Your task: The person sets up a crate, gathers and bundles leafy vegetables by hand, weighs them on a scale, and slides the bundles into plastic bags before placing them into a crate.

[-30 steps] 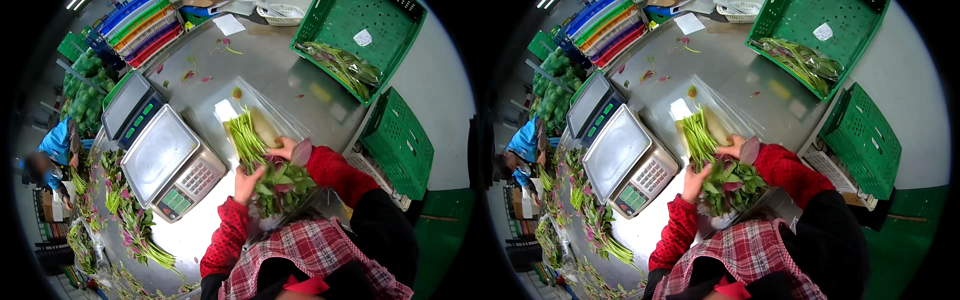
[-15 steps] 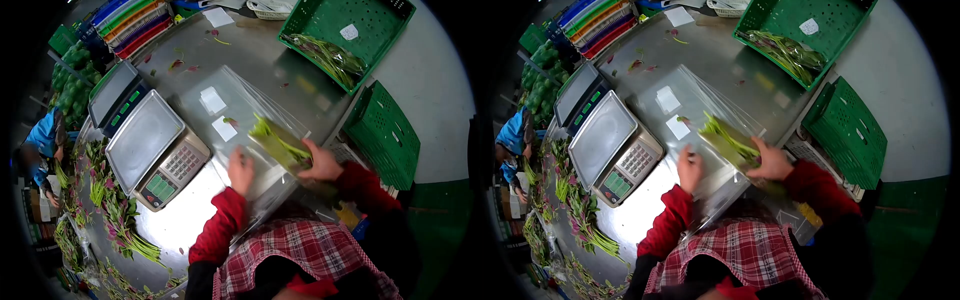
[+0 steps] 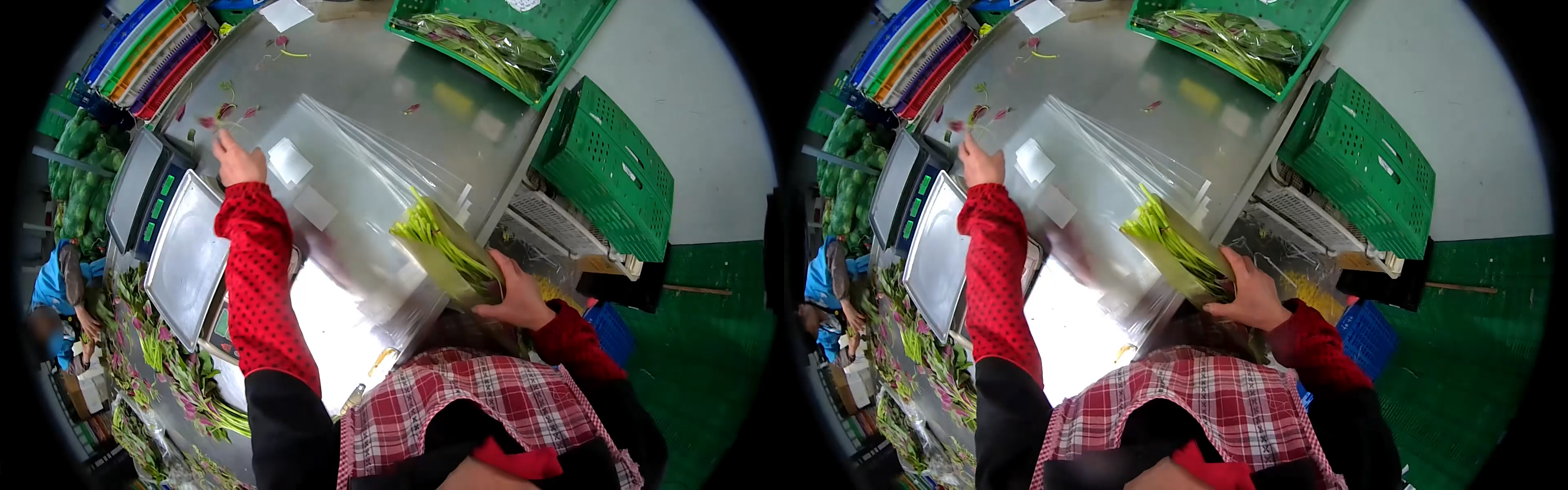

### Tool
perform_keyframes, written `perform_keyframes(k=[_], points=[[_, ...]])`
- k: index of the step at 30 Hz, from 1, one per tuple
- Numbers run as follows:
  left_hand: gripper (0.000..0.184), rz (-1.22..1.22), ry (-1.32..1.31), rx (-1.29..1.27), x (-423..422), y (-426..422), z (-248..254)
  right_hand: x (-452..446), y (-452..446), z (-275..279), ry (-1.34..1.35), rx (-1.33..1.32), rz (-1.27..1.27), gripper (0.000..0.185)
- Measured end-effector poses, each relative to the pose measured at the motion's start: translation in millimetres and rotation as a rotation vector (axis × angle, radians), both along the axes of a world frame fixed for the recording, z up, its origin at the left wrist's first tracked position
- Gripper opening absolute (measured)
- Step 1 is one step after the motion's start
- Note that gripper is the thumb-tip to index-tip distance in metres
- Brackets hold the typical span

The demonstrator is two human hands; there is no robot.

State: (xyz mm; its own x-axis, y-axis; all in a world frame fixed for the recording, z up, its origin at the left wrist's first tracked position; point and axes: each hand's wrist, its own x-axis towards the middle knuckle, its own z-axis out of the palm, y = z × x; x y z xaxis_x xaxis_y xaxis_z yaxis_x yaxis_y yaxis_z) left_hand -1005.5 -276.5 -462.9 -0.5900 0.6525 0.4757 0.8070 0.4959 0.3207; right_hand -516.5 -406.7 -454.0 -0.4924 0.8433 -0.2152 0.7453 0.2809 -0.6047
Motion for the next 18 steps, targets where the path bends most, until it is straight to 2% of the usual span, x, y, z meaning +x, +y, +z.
perform_keyframes(k=[2,3,4,5,6,7,8,10,11,12,14,15,18], points=[[0.069,-0.227,0.205,0.13,19,-26,-19,3,-1,-4,0.01,0.035,-0.011,0.101],[0.068,-0.396,0.171,-0.008,51,-54,-31,1,0,-2,0.017,-0.01,-0.019,0.102],[0.06,-0.691,-0.078,-0.143,99,-92,-19,1,-1,-5,0.022,-0.018,-0.03,0.102],[0.057,-1.03,0.204,-0.191,109,-118,-113,1,-1,-7,0.056,-0.022,-0.036,0.102],[0.062,-1.066,0.129,-0.388,145,-151,-86,2,-1,-8,0.086,-0.025,-0.038,0.102],[0.066,-1.05,0.11,-0.494,154,-163,-106,1,0,-8,0.085,-0.054,-0.031,0.102],[0.066,-1.047,0.097,-0.49,156,-163,-110,1,0,-7,0.074,-0.057,-0.025,0.102],[0.064,-0.754,0.139,-0.416,157,-152,-112,3,-1,-5,0.106,-0.062,-0.028,0.102],[0.048,-0.767,0.052,-0.242,154,-148,-108,3,-2,-2,0.087,-0.112,-0.045,0.103],[0.048,-0.75,0.046,-0.24,154,-151,-116,4,-2,-2,0.082,-0.112,-0.027,0.103],[0.03,-0.927,-0.079,-0.15,151,-154,-136,5,-5,-9,0.113,-0.052,-0.044,0.103],[0.016,-0.892,-0.01,-0.042,154,-154,-131,3,-7,-8,0.12,-0.051,-0.039,0.103],[0.019,-0.803,0.008,-0.02,156,-147,-141,1,-11,-4,0.098,-0.079,-0.101,0.104]])
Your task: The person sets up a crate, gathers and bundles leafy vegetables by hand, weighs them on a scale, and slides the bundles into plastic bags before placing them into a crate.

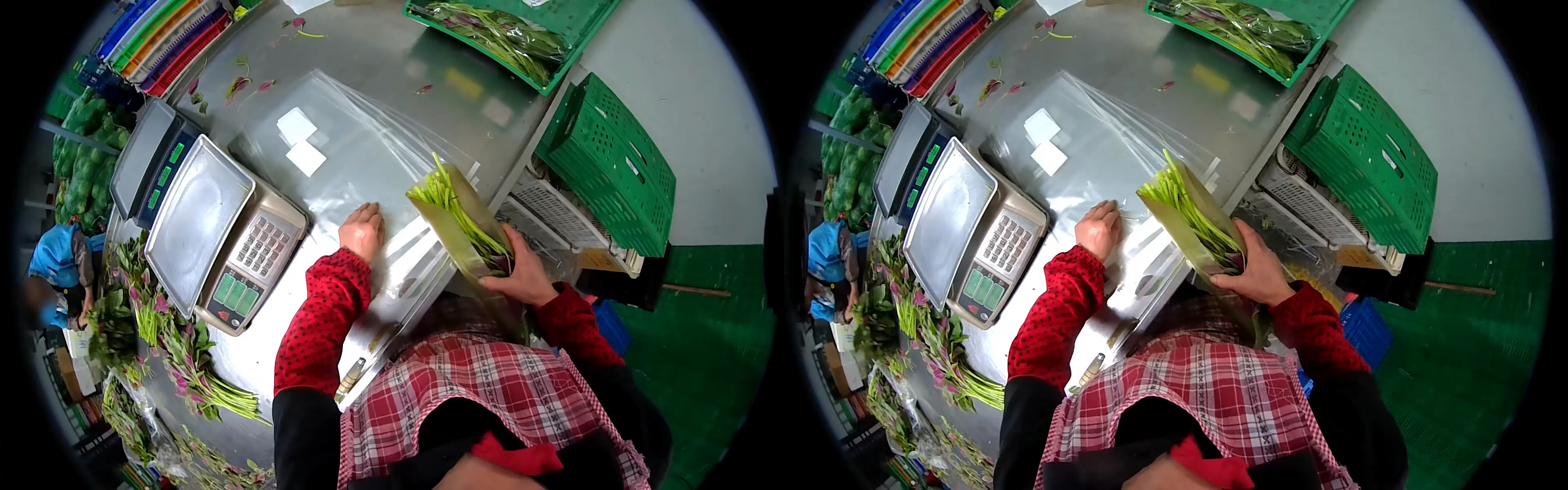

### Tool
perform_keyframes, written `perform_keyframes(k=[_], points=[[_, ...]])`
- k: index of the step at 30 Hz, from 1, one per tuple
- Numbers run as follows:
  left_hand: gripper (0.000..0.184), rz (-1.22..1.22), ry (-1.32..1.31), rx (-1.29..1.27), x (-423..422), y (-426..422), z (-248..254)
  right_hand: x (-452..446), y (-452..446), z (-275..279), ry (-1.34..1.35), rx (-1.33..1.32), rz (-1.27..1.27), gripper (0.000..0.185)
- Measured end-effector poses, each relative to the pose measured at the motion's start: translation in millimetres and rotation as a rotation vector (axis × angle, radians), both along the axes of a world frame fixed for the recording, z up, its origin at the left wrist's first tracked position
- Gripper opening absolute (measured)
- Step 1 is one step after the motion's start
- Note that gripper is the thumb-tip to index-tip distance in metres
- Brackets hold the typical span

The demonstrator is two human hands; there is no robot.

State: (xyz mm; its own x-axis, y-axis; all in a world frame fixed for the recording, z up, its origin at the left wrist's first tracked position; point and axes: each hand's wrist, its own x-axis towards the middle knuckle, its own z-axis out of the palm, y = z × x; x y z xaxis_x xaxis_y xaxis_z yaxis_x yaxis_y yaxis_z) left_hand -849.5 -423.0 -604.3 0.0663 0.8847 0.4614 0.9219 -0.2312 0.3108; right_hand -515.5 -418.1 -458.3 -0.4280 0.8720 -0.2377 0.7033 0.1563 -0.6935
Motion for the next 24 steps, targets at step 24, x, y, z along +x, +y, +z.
perform_keyframes(k=[24], points=[[0.019,0.212,-0.774,-0.427,2,19,60,-7,-6,11,-0.085,-0.005,0.183,0.1]])
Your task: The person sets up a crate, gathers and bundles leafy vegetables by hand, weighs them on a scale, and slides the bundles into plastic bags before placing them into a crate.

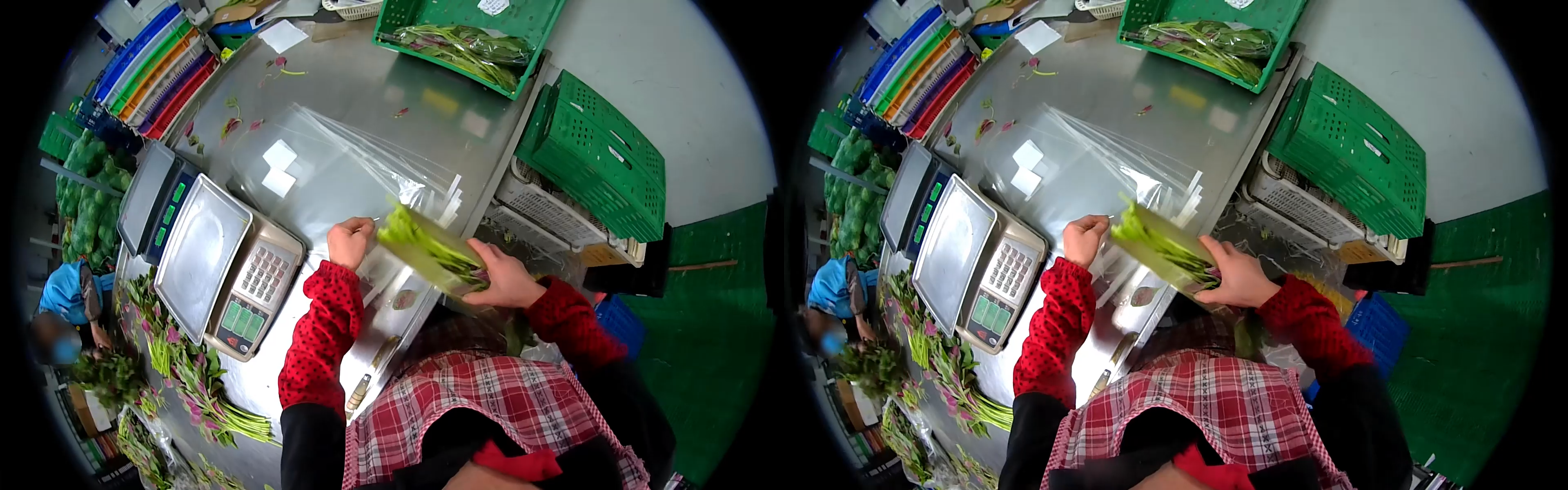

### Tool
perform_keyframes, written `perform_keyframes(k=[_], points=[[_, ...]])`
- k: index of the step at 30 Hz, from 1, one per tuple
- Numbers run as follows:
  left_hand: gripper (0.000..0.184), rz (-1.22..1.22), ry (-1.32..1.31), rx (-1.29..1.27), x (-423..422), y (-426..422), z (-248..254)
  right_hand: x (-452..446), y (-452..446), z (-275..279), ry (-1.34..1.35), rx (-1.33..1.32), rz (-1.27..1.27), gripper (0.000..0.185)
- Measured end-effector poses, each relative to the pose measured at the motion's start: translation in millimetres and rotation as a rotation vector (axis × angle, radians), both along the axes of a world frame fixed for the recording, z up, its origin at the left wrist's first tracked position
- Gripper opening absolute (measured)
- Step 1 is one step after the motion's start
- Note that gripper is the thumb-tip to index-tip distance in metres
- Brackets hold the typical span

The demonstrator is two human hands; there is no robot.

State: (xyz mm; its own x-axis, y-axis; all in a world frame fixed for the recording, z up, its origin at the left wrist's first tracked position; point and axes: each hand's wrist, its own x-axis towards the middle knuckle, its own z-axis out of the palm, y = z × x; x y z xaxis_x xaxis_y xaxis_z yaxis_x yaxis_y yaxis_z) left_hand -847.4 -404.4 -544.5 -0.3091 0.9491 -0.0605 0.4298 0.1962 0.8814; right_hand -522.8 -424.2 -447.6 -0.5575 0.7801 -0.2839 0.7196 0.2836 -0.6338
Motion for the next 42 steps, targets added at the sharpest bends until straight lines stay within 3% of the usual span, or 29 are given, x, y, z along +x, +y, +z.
perform_keyframes(k=[4,6,8,10,12,14,20,22,23,24,26,27,29,30,32,34,35,36,37,40,41,42], points=[[0.016,0.161,0.226,0.205,2,6,27,-5,19,5,-0.036,0.045,0.184,0.099],[0.012,0.104,0.329,0.231,3,2,32,-12,22,6,-0.021,0.067,0.182,0.099],[0.009,0.329,0.574,0.332,-12,1,24,-17,25,7,-0.069,0.039,0.222,0.1],[0.005,0.435,0.571,0.275,-31,1,28,-16,21,6,-0.048,0.068,0.236,0.101],[0.003,0.232,0.542,0.468,-14,-7,32,-17,19,4,-0.044,0.089,0.257,0.102],[0.005,0.057,0.586,0.459,7,-17,42,-19,22,-1,0.05,0.032,0.183,0.105],[0.017,-0.005,0.788,0.675,39,-26,60,-43,31,5,-0.013,0.015,0.129,0.111],[0.033,-0.105,0.826,0.715,49,-40,48,-47,35,3,0.162,-0.148,0.073,0.109],[0.049,-0.109,0.772,0.655,53,-59,36,-45,31,7,0.227,-0.248,0.024,0.105],[0.059,-0.071,0.744,0.554,57,-77,28,-43,26,-2,0.256,-0.179,-0.004,0.103],[0.061,0.17,0.722,0.504,61,-84,11,-41,21,-14,0.38,-0.185,-0.033,0.103],[0.061,0.175,0.719,0.494,57,-78,-5,-44,18,-14,0.374,-0.192,-0.028,0.103],[0.053,0.647,0.311,0.474,44,-48,-32,-58,15,-12,0.372,-0.248,-0.053,0.104],[0.032,0.606,0.054,0.233,32,-46,-22,-67,14,-14,0.369,-0.247,-0.045,0.104],[0.021,0.455,-0.05,0.147,28,-54,-25,-84,13,-26,0.453,-0.229,-0.048,0.104],[0.025,0.393,-0.002,0.09,47,-85,-6,-98,12,-34,0.388,-0.161,-0.057,0.103],[0.021,0.367,-0.19,0.092,47,-97,-27,-102,10,-37,0.39,-0.175,-0.108,0.1],[0.021,0.365,-0.185,0.076,46,-103,-24,-104,5,-40,0.39,-0.194,-0.157,0.097],[0.019,0.455,-0.135,0.16,45,-107,-15,-101,4,-32,0.622,-0.446,-0.165,0.087],[0.018,0.597,-0.128,0.274,34,-115,-11,-87,31,-76,0.516,-0.58,-0.226,0.06],[0.02,0.415,-0.126,0.321,21,-125,-33,-90,36,-84,0.514,-0.58,-0.22,0.06],[0.022,0.229,-0.121,0.363,17,-127,-26,-96,40,-85,0.57,-0.179,-0.229,0.049]])
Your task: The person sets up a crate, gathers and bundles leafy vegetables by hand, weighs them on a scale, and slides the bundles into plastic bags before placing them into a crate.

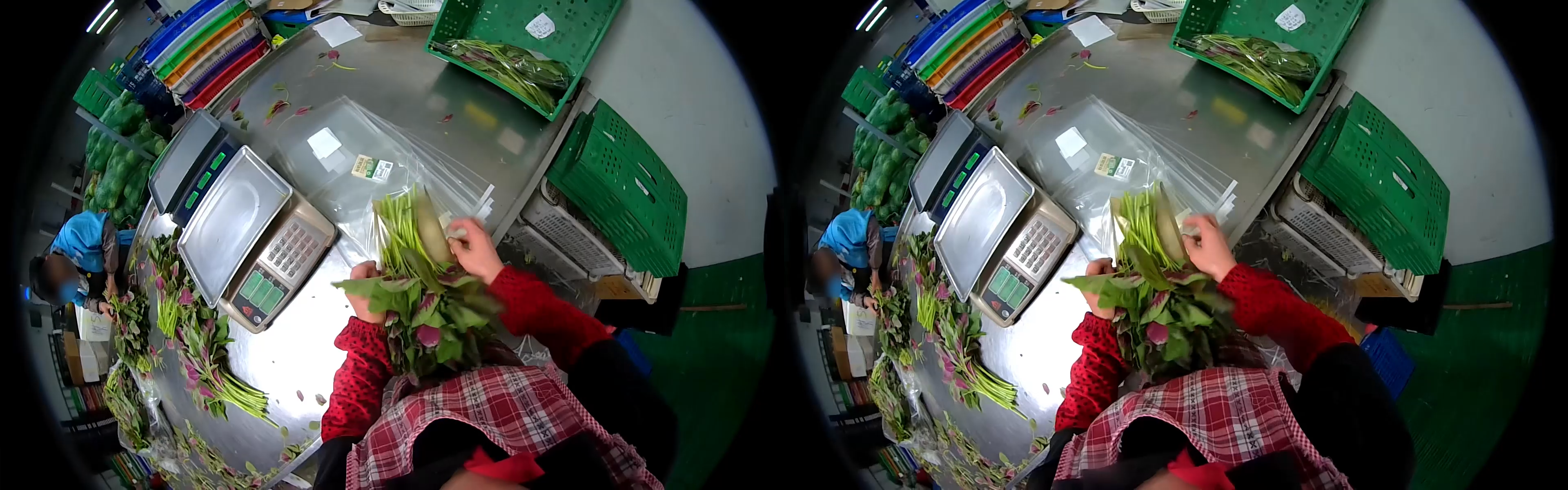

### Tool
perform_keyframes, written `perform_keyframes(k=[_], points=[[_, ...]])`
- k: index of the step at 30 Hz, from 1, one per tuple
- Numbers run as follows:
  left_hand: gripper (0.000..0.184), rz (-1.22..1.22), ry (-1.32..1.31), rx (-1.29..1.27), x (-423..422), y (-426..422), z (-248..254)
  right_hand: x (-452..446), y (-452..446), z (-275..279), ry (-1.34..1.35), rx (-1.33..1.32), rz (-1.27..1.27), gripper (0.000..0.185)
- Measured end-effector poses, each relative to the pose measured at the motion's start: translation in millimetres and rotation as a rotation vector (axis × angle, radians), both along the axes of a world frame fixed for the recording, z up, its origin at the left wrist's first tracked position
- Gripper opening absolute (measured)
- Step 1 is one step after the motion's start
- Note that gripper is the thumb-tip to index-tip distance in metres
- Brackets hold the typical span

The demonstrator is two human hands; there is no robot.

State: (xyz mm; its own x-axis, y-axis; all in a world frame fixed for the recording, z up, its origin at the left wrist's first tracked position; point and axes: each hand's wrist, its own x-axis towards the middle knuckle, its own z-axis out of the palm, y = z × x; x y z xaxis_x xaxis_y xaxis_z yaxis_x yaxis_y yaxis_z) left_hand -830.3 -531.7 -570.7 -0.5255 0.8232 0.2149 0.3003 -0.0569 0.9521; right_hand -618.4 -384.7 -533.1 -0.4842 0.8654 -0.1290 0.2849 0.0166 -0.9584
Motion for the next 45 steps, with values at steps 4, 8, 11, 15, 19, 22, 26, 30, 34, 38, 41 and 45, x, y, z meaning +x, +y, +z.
perform_keyframes(k=[4,8,11,15,19,22,26,30,34,38,41,45], points=[[0.053,-0.047,0.836,-0.2,-18,5,18,-17,21,14,-0.327,0.235,0.104,0.026],[0.084,-0.225,0.788,-0.656,-23,10,25,-11,24,-27,-0.448,0.413,0.258,0.016],[0.075,-0.238,0.919,-0.446,-13,-23,27,18,-18,-4,0.104,0.433,0.316,0.017],[0.077,-0.313,0.976,-0.312,28,-76,100,53,-70,28,-0.165,0.781,0.42,0.028],[0.078,-0.445,0.92,-0.29,53,-136,86,97,-118,-19,-0.519,0.659,0.647,0.012],[0.079,-0.4,0.871,-0.435,49,-130,102,81,-102,23,-0.256,0.441,0.665,0.012],[0.091,-0.233,0.23,-0.101,-10,-63,229,10,-44,213,0.083,0.592,0.442,0.005],[0.087,-0.096,-0.027,0.145,-33,-13,340,-28,32,284,0.22,0.935,0.226,0.011],[0.075,-0.14,-0.128,0.282,-34,-16,360,-21,33,349,0.232,0.553,0.377,0.016],[0.052,-0.076,-0.325,0.248,-56,12,321,-36,90,321,-0.277,0.981,0.347,0.019],[0.026,-0.106,-0.29,0.315,-51,11,307,-43,47,352,0.093,1.512,0.153,0.018],[0.031,-0.242,-0.385,0.407,-20,5,281,-66,9,353,-0.228,1.237,0.598,0.028]])
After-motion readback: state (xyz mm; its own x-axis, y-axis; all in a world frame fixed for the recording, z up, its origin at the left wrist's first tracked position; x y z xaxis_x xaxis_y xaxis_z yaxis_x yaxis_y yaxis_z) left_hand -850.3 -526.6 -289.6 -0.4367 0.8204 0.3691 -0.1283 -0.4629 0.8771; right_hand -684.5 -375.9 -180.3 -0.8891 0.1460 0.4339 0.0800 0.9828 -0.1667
